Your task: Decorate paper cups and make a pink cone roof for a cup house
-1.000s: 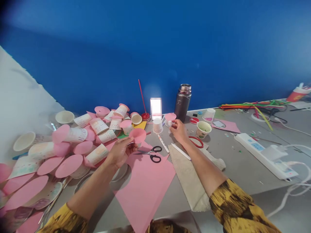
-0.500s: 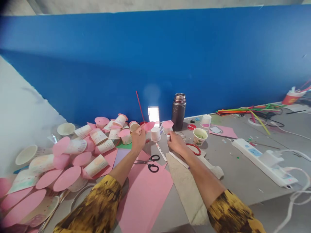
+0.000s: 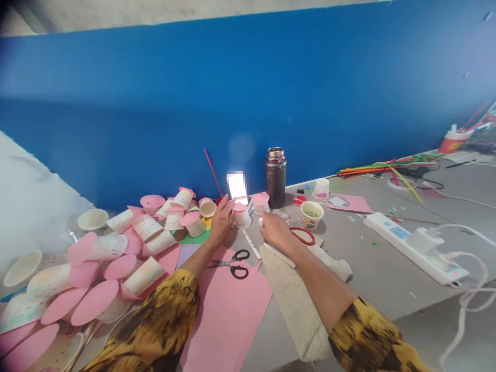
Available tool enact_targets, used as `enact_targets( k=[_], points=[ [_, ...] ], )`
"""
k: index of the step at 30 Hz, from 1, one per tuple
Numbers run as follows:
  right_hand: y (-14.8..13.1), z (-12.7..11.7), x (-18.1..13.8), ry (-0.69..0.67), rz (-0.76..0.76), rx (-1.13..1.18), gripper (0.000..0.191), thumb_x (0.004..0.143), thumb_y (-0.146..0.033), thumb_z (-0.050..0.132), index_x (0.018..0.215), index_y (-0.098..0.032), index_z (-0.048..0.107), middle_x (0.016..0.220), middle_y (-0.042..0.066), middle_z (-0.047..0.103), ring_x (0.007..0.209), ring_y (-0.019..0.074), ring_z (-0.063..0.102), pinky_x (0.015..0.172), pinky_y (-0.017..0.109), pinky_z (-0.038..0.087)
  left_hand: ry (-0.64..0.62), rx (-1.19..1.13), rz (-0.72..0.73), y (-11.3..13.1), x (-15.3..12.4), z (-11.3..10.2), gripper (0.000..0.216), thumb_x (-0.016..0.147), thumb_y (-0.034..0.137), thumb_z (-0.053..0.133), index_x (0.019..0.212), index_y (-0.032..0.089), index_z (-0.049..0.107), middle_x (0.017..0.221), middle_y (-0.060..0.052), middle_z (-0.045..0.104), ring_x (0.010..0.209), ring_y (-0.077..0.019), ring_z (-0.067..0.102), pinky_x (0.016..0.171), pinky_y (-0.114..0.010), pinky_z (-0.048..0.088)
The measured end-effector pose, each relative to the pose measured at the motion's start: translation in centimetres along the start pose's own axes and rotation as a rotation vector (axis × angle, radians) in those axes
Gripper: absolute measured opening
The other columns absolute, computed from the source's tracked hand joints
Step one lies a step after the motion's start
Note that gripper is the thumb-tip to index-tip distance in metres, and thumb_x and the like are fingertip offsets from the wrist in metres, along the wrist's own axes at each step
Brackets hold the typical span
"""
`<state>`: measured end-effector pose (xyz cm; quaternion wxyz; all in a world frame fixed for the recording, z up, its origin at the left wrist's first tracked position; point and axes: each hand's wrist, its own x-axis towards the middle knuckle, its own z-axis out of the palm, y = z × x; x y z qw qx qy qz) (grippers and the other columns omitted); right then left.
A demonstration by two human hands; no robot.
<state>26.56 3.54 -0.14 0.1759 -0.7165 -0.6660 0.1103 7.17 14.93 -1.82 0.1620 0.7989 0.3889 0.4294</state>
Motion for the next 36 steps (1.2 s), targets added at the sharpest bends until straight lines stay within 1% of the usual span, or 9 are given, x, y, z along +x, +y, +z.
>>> enact_targets(
  k=[4,8,10,13,17,21,25,29,36],
  points=[
    [0.0,0.0,0.0,0.001,-0.011,-0.013,0.03,0.09,-0.012,0.06,0.119,-0.015,0.065,0.117,0.015,0.075,0.11,0.0269,0.068,0.082,0.03,0.039,-0.047,0.012,0.016,-0.5,-1.1,-0.2,0.048,0.093,0.013,0.046,0.137,0.019,0.066,0.165,-0.012,0.043,0.152,-0.0293,0.042,0.127,-0.049,0.034],
    [0.1,0.0,0.0,-0.002,-0.014,-0.015,0.032,0.089,-0.013,0.061,0.121,-0.015,0.065,0.12,0.015,0.075,0.112,0.027,0.068,0.085,0.03,0.04,-0.11,-0.01,0.023,-0.6,-1.7,-0.8,0.068,0.083,0.011,0.055,0.151,0.015,0.051,0.168,-0.016,0.038,0.158,-0.0306,0.032,0.13,-0.051,0.026],
    [0.1,0.1,0.0,-0.002,-0.013,-0.016,0.034,0.089,-0.014,0.062,0.123,-0.015,0.065,0.121,0.015,0.075,0.113,0.0274,0.067,0.086,0.03,0.041,-0.146,-0.027,0.007,-0.5,-1.5,-1.2,0.081,0.079,0.015,0.062,0.157,0.012,0.041,0.168,-0.02,0.036,0.158,-0.0339,0.028,0.13,-0.054,0.023],
    [0.1,0.1,0.0,0.002,-0.015,-0.022,0.036,0.089,-0.013,0.062,0.125,-0.014,0.064,0.123,0.016,0.075,0.114,0.028,0.067,0.087,0.03,0.041,-0.217,-0.058,-0.036,-0.2,-0.3,-1.8,0.091,0.078,0.024,0.069,0.16,0.01,0.033,0.167,-0.024,0.035,0.155,-0.0375,0.034,0.128,-0.055,0.027],
    [0.0,-0.1,-0.1,0.009,-0.024,-0.032,0.034,0.088,-0.012,0.06,0.122,-0.015,0.065,0.12,0.016,0.075,0.112,0.0282,0.068,0.084,0.03,0.042,-0.327,-0.084,-0.077,0.5,2.0,-2.1,0.085,0.073,0.032,0.077,0.151,0.013,0.05,0.157,-0.023,0.051,0.144,-0.0408,0.05,0.119,-0.054,0.04],
    [-0.1,-0.3,-0.2,0.003,-0.029,-0.038,0.03,0.088,-0.013,0.06,0.117,-0.016,0.066,0.116,0.015,0.076,0.107,0.0276,0.07,0.08,0.03,0.041,-0.382,-0.094,-0.084,1.0,2.8,-2.0,0.075,0.074,0.029,0.075,0.145,0.013,0.056,0.146,-0.021,0.062,0.129,-0.0374,0.063,0.105,-0.048,0.053],
    [-0.1,-0.3,-0.1,0.001,-0.022,-0.049,0.031,0.088,-0.013,0.06,0.119,-0.015,0.065,0.118,0.017,0.076,0.109,0.0288,0.07,0.08,0.031,0.041,-0.36,-0.072,-0.042,1.2,2.3,-1.9,0.073,0.075,0.024,0.069,0.146,0.015,0.055,0.145,-0.016,0.063,0.128,-0.0337,0.063,0.106,-0.045,0.052],
    [-0.2,-0.3,-0.1,-0.01,-0.021,-0.057,0.029,0.089,-0.013,0.06,0.118,-0.014,0.065,0.118,0.017,0.075,0.11,0.0291,0.069,0.081,0.031,0.041,-0.302,-0.009,0.014,0.9,1.8,-1.8,0.069,0.077,0.018,0.064,0.145,0.017,0.055,0.143,-0.015,0.063,0.13,-0.0323,0.061,0.112,-0.047,0.048],
    [-0.2,-0.5,-0.1,-0.031,-0.005,-0.064,0.03,0.091,-0.022,0.066,0.12,-0.015,0.064,0.121,0.016,0.075,0.114,0.0289,0.069,0.084,0.03,0.043,-0.234,0.12,0.145,0.1,1.2,-1.0,0.049,0.08,0.015,0.063,0.129,0.018,0.065,0.132,-0.013,0.064,0.129,-0.0306,0.057,0.117,-0.05,0.044]
  ],
)
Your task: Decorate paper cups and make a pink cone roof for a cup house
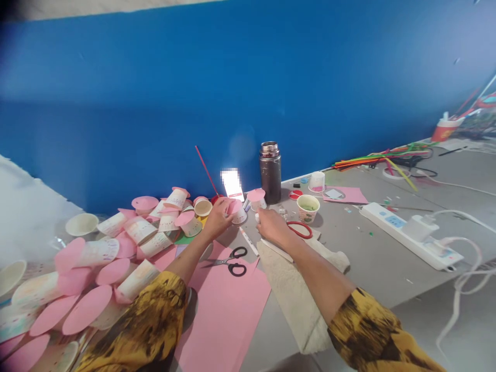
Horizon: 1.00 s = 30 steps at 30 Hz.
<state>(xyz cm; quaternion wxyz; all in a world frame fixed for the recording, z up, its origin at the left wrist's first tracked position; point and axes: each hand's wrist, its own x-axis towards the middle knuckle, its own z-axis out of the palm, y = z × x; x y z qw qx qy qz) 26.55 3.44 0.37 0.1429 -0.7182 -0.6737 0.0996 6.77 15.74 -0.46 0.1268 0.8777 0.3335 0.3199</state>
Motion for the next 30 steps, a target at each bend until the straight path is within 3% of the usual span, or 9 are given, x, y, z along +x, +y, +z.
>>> enact_targets(
  k=[20,30],
  points=[
    [-0.5,-1.2,-0.8,-0.027,0.034,0.005,0.037,0.089,-0.031,0.071,0.122,-0.016,0.063,0.122,0.017,0.075,0.115,0.0324,0.069,0.084,0.033,0.047,-0.152,0.111,0.136,-0.4,1.7,-0.8,0.052,0.082,0.014,0.058,0.133,0.018,0.064,0.141,-0.011,0.066,0.137,-0.0278,0.056,0.12,-0.047,0.043],
    [-0.5,-1.3,-0.8,-0.041,0.031,0.004,0.037,0.091,-0.032,0.07,0.124,-0.017,0.063,0.124,0.017,0.075,0.119,0.0328,0.068,0.086,0.033,0.048,-0.24,0.093,0.167,0.2,2.9,-1.9,0.041,0.078,0.015,0.062,0.118,0.021,0.072,0.129,-0.009,0.071,0.125,-0.0284,0.062,0.115,-0.047,0.047]
  ],
)
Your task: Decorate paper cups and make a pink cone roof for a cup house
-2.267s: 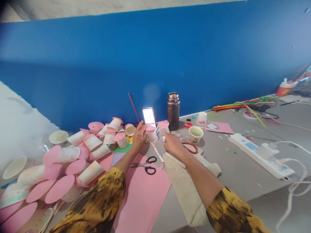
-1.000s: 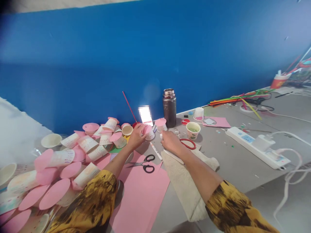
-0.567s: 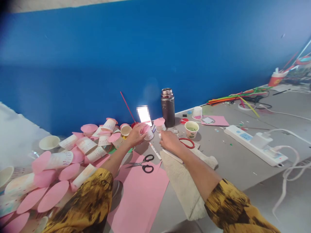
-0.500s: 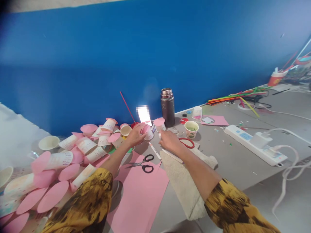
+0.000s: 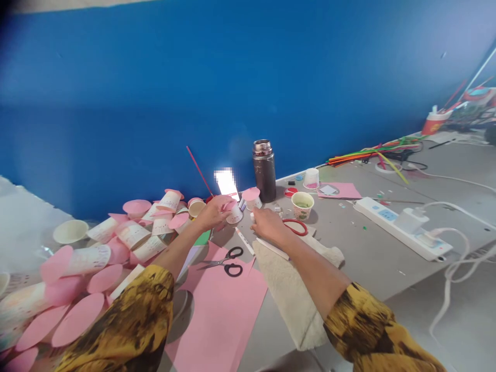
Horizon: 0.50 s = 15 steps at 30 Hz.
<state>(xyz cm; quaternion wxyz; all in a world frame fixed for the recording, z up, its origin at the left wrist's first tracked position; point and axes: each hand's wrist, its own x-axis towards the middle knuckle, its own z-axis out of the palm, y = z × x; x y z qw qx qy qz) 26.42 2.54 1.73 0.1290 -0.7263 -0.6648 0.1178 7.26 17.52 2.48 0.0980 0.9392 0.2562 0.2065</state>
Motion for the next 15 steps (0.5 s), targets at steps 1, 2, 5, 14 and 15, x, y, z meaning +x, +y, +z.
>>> enact_targets(
  k=[1,2,5,14,15],
  points=[
    [0.0,0.0,0.0,-0.002,0.001,-0.001,0.038,0.091,-0.032,0.07,0.125,-0.017,0.063,0.124,0.017,0.075,0.119,0.0327,0.068,0.086,0.033,0.048,-0.011,-0.005,0.002,0.1,0.1,-0.2,0.04,0.077,0.016,0.063,0.116,0.021,0.072,0.127,-0.008,0.071,0.122,-0.0279,0.063,0.113,-0.046,0.049],
    [0.0,0.0,0.0,-0.005,0.004,-0.002,0.038,0.091,-0.032,0.07,0.126,-0.017,0.062,0.124,0.017,0.075,0.119,0.0327,0.068,0.087,0.033,0.048,-0.022,-0.01,0.0,0.2,0.2,-0.4,0.039,0.077,0.017,0.064,0.114,0.022,0.073,0.124,-0.008,0.071,0.119,-0.0275,0.065,0.11,-0.046,0.05],
    [-0.1,-0.1,0.0,-0.017,0.01,-0.007,0.039,0.091,-0.032,0.069,0.127,-0.017,0.062,0.125,0.017,0.074,0.119,0.033,0.068,0.087,0.034,0.049,-0.048,-0.018,-0.017,0.2,0.5,-0.8,0.041,0.075,0.019,0.066,0.115,0.021,0.073,0.121,-0.009,0.068,0.112,-0.0273,0.067,0.104,-0.044,0.054],
    [-0.2,-0.3,-0.2,-0.024,0.005,-0.006,0.037,0.092,-0.031,0.069,0.126,-0.018,0.062,0.124,0.017,0.074,0.118,0.0328,0.068,0.089,0.034,0.049,-0.064,-0.011,-0.014,0.3,0.9,-0.5,0.035,0.079,0.018,0.062,0.112,0.022,0.073,0.121,-0.009,0.065,0.11,-0.026,0.066,0.103,-0.042,0.055],
    [-0.2,-0.3,-0.2,-0.022,0.003,-0.005,0.036,0.092,-0.031,0.069,0.125,-0.018,0.063,0.124,0.017,0.074,0.118,0.0326,0.068,0.089,0.034,0.049,-0.058,-0.008,-0.011,0.4,0.7,-0.3,0.035,0.08,0.018,0.061,0.113,0.023,0.073,0.122,-0.009,0.064,0.111,-0.0259,0.066,0.103,-0.042,0.054]
  ],
)
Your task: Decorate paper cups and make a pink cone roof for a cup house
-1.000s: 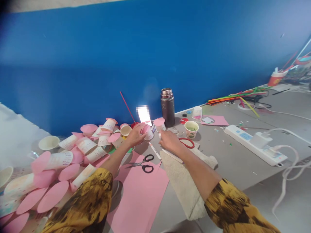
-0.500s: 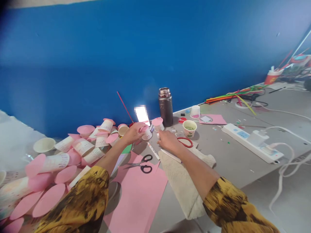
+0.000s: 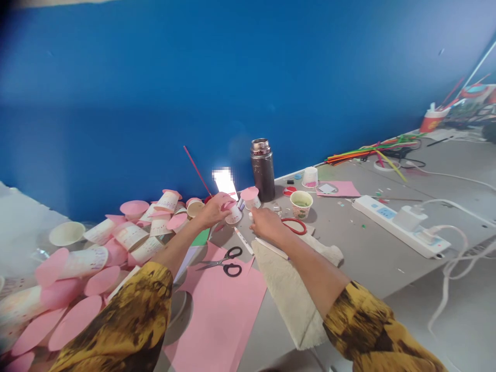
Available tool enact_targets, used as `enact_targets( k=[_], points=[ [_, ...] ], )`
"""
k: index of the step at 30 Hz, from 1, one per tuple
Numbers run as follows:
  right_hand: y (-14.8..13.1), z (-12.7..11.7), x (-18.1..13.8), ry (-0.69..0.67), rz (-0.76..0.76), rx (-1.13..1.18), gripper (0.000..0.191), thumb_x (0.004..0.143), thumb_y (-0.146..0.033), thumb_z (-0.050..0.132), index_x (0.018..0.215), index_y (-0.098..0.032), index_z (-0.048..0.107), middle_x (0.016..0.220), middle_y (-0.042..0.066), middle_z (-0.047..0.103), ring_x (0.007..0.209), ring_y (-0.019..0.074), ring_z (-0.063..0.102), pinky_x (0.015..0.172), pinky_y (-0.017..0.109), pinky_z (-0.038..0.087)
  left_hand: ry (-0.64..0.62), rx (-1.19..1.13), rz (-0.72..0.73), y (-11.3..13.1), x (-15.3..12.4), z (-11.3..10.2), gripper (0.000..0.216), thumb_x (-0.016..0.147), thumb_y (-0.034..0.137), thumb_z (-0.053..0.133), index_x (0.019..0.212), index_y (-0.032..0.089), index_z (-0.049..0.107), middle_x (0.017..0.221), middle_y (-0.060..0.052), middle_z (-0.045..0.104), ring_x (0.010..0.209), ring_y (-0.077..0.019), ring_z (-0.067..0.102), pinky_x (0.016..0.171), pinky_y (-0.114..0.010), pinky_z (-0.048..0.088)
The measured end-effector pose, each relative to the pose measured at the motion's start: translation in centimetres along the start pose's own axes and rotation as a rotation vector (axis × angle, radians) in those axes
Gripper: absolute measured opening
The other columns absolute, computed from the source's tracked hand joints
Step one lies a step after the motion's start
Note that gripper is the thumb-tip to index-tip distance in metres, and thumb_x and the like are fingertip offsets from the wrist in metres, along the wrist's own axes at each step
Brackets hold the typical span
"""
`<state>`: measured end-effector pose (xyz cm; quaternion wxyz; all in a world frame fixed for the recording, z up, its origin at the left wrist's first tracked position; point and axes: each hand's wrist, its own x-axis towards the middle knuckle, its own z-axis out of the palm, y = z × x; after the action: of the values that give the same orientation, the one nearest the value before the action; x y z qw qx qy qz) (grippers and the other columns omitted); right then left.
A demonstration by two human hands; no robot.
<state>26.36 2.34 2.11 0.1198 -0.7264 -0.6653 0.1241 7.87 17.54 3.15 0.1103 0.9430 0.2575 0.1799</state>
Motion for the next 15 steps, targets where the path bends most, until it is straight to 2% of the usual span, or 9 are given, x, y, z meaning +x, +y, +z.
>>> enact_targets(
  k=[9,15],
  points=[
    [0.36,0.56,0.41,0.008,-0.031,-0.001,0.042,0.092,-0.032,0.068,0.131,-0.018,0.061,0.125,0.017,0.074,0.12,0.0326,0.067,0.09,0.035,0.049,0.01,0.041,0.053,0.77,-0.74,0.52,0.034,0.088,0.016,0.054,0.114,0.024,0.073,0.125,-0.01,0.065,0.107,-0.0244,0.066,0.098,-0.041,0.056],
    [0.43,0.69,0.42,0.015,-0.026,-0.002,0.042,0.092,-0.032,0.069,0.13,-0.018,0.061,0.123,0.018,0.074,0.118,0.0328,0.068,0.091,0.035,0.049,-0.001,0.075,0.071,0.64,-0.55,0.43,0.038,0.084,0.011,0.055,0.113,0.026,0.073,0.124,-0.009,0.066,0.111,-0.0256,0.065,0.1,-0.042,0.055]
  ],
)
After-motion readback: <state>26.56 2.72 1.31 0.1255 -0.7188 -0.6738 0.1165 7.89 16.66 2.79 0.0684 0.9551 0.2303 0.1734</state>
